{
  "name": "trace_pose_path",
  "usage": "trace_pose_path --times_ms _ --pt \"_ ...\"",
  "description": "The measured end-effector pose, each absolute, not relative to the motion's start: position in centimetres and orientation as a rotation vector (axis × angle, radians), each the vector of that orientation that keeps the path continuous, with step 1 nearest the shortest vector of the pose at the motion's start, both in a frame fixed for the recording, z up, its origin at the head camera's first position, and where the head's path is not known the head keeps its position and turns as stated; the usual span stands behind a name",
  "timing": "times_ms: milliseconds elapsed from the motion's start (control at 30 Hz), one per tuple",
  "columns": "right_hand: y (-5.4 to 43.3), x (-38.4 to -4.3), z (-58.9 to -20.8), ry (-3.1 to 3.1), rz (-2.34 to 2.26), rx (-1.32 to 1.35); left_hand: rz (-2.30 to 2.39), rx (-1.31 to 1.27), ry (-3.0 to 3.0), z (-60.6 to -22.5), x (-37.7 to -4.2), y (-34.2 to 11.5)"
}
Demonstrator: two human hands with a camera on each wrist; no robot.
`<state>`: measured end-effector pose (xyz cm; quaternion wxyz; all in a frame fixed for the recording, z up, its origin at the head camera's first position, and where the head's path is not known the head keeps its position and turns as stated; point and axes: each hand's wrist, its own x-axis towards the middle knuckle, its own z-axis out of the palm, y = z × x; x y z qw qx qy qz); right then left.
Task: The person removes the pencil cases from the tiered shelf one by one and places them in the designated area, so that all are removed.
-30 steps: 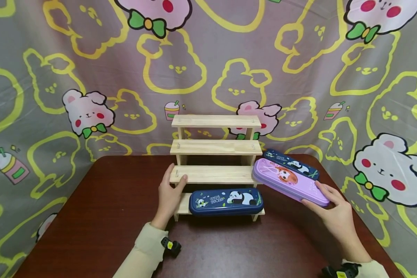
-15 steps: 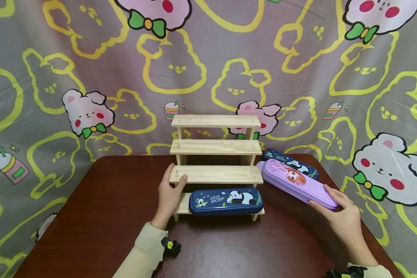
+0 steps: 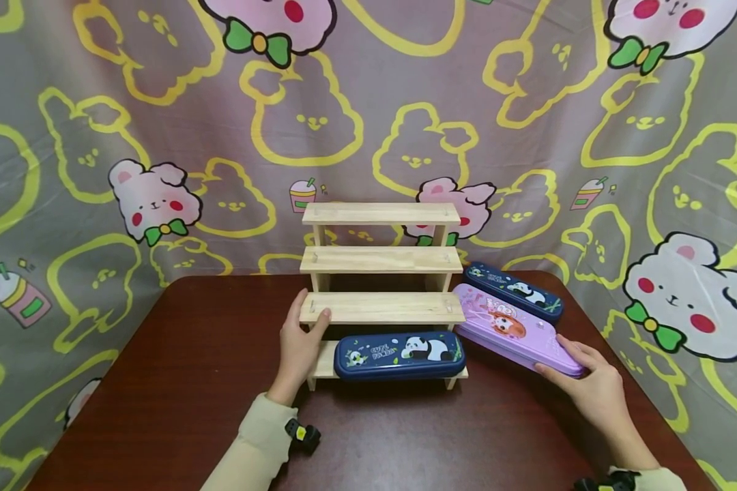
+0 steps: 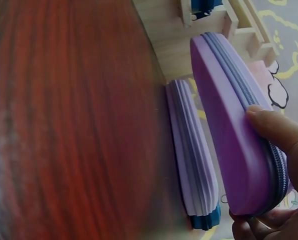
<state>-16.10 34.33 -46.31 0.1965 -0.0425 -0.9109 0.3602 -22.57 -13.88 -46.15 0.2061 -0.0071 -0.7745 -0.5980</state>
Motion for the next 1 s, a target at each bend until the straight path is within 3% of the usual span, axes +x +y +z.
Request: trace_pose_path --times_ms 1000 --pt "34.41 -16.53 -46.81 -2.897 1.047 -0.079 -1.666 -0.010 -2.159 -46.22 -22.58 -13.86"
